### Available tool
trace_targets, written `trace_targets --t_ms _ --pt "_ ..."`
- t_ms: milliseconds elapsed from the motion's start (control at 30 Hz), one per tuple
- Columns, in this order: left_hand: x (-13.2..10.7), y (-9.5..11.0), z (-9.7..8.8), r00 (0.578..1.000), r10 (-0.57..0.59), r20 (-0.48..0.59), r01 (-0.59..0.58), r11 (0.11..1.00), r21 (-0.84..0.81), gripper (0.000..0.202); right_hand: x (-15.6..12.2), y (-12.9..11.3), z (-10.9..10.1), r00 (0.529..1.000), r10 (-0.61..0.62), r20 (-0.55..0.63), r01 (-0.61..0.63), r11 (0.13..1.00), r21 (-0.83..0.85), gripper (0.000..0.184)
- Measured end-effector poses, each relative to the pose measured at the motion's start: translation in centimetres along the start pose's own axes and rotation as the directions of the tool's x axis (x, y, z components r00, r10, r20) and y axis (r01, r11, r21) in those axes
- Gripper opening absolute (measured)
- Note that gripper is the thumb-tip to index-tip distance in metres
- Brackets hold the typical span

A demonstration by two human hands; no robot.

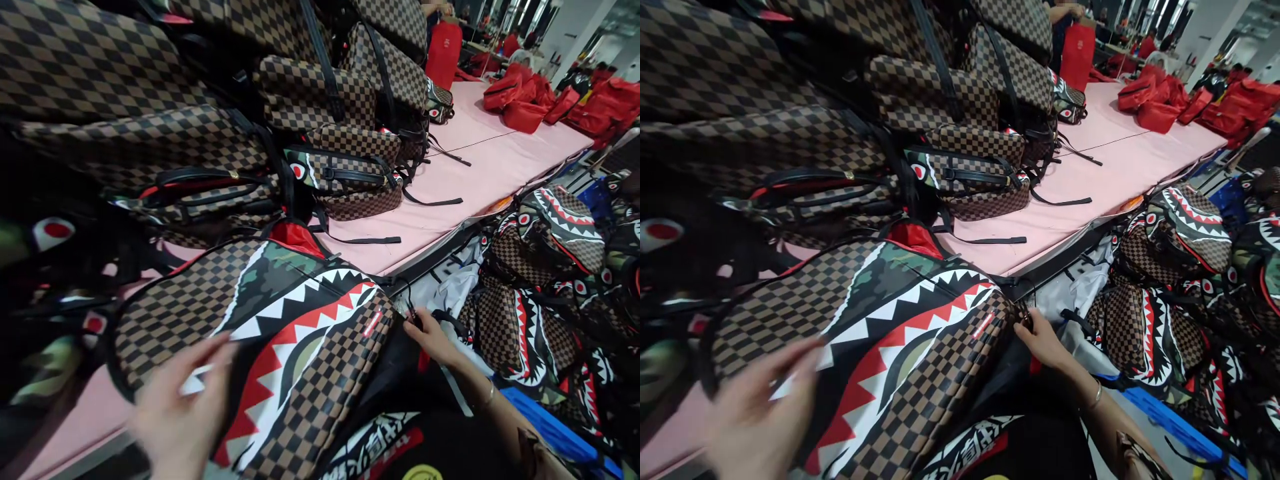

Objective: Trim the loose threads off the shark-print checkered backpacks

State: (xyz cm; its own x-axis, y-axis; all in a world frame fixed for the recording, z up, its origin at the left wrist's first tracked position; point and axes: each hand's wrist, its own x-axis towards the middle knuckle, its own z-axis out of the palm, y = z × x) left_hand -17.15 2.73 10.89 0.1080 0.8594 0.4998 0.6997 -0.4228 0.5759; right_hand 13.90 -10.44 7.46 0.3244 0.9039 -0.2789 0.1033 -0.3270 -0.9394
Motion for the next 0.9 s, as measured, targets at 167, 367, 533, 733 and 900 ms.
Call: trace_targets --t_ms 167,367,533,733,900 --pt "-2.0 6.7 4.0 0.685 0.6 0.413 -0.545 0.799 -0.255 0.022 -2.3 -0.9 1.3 0.896 0.062 0.44 -0.277 0.852 0.445 0.043" --pt "-2.2 7.8 6.9 0.607 0.6 0.521 -0.639 0.758 -0.13 0.021 -3.7 -0.6 2.7 0.743 0.105 0.661 -0.609 0.515 0.603 0.037" --pt "-3.2 6.9 7.0 0.692 0.597 0.406 -0.602 0.788 -0.132 0.014 -3.6 -0.7 2.9 0.657 0.061 0.751 -0.706 0.397 0.586 0.025" --pt "-3.6 6.6 6.5 0.707 0.617 0.347 -0.604 0.781 -0.16 0.014 -2.9 -2.2 3.6 0.62 0.109 0.777 -0.758 0.34 0.557 0.029" --pt "-3.4 6.9 6.3 0.702 0.647 0.298 -0.646 0.755 -0.117 0.014 -2.4 -4.1 4.5 0.589 0.237 0.772 -0.806 0.236 0.543 0.042"
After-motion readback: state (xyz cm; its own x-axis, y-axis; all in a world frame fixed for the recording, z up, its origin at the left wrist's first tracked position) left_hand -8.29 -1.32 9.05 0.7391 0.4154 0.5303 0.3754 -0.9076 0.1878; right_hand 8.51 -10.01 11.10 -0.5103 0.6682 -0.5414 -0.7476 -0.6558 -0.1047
